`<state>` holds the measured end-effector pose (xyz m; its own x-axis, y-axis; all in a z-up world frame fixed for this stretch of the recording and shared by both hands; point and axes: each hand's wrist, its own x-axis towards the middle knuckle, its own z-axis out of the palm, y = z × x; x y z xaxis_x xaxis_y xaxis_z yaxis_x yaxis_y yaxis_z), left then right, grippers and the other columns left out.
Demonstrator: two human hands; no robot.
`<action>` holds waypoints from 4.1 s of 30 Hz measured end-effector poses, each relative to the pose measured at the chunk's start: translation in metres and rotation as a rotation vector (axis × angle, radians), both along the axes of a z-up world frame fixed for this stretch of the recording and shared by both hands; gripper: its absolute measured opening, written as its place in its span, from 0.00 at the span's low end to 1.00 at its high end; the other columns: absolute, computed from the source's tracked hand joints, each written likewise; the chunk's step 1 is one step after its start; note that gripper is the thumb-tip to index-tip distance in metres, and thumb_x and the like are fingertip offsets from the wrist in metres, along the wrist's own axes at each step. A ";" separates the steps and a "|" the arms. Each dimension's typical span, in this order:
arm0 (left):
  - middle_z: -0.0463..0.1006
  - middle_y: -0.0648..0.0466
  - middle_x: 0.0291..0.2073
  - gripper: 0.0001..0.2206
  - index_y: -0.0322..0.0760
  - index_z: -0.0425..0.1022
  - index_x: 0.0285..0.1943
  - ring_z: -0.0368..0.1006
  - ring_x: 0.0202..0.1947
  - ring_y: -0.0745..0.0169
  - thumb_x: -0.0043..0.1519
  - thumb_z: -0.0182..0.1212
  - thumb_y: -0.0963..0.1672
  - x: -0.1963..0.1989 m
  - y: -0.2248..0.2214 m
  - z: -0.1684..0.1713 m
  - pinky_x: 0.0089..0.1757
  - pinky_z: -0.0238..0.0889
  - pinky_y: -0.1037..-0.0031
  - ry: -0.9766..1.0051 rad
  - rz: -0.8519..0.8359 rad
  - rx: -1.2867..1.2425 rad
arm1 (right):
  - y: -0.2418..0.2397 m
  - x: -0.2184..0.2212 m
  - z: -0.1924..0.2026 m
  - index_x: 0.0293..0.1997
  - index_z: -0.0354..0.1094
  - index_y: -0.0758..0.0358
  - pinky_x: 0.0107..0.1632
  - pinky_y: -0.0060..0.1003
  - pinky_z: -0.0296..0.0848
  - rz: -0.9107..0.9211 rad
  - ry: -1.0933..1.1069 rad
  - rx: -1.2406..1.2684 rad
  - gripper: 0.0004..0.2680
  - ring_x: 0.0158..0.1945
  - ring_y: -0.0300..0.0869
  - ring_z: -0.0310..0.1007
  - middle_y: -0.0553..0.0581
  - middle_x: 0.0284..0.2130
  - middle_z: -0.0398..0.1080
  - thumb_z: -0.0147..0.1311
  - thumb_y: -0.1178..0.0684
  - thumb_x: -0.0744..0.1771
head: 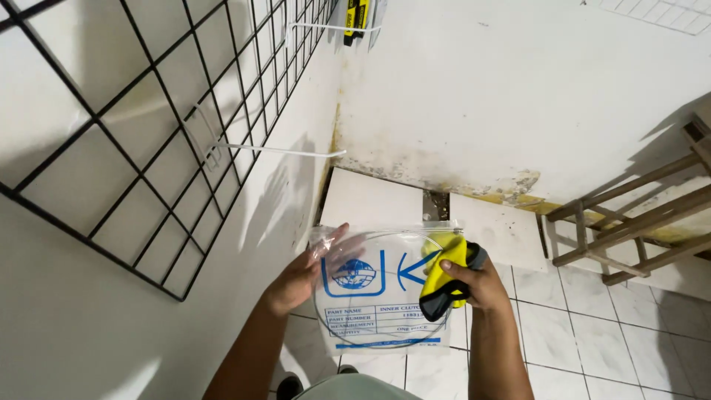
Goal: Cleaning a packaged car clutch cable with a cloth in a parts room.
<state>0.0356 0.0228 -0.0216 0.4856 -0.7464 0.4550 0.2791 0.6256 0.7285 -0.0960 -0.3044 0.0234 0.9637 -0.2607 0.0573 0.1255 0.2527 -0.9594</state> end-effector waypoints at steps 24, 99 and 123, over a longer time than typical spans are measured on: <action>0.47 0.39 0.77 0.31 0.58 0.39 0.81 0.55 0.69 0.21 0.70 0.48 0.53 -0.019 -0.050 0.018 0.62 0.53 0.31 0.416 -0.203 -0.243 | 0.071 0.006 0.042 0.67 0.57 0.73 0.58 0.59 0.72 -0.603 -0.086 -0.473 0.23 0.54 0.58 0.72 0.72 0.49 0.71 0.61 0.57 0.66; 0.43 0.54 0.81 0.25 0.47 0.45 0.82 0.47 0.78 0.58 0.76 0.34 0.52 -0.047 -0.043 0.010 0.72 0.43 0.58 0.085 0.021 -0.261 | 0.151 0.024 0.045 0.76 0.48 0.60 0.74 0.62 0.28 -0.419 -0.225 -1.468 0.23 0.80 0.59 0.37 0.63 0.77 0.44 0.33 0.41 0.72; 0.45 0.49 0.81 0.22 0.56 0.46 0.82 0.49 0.77 0.57 0.78 0.31 0.53 -0.044 -0.038 0.002 0.70 0.43 0.63 0.000 -0.013 -0.293 | 0.170 0.017 0.033 0.77 0.42 0.65 0.74 0.68 0.29 -0.203 -0.306 -1.358 0.27 0.80 0.60 0.35 0.68 0.77 0.40 0.46 0.45 0.70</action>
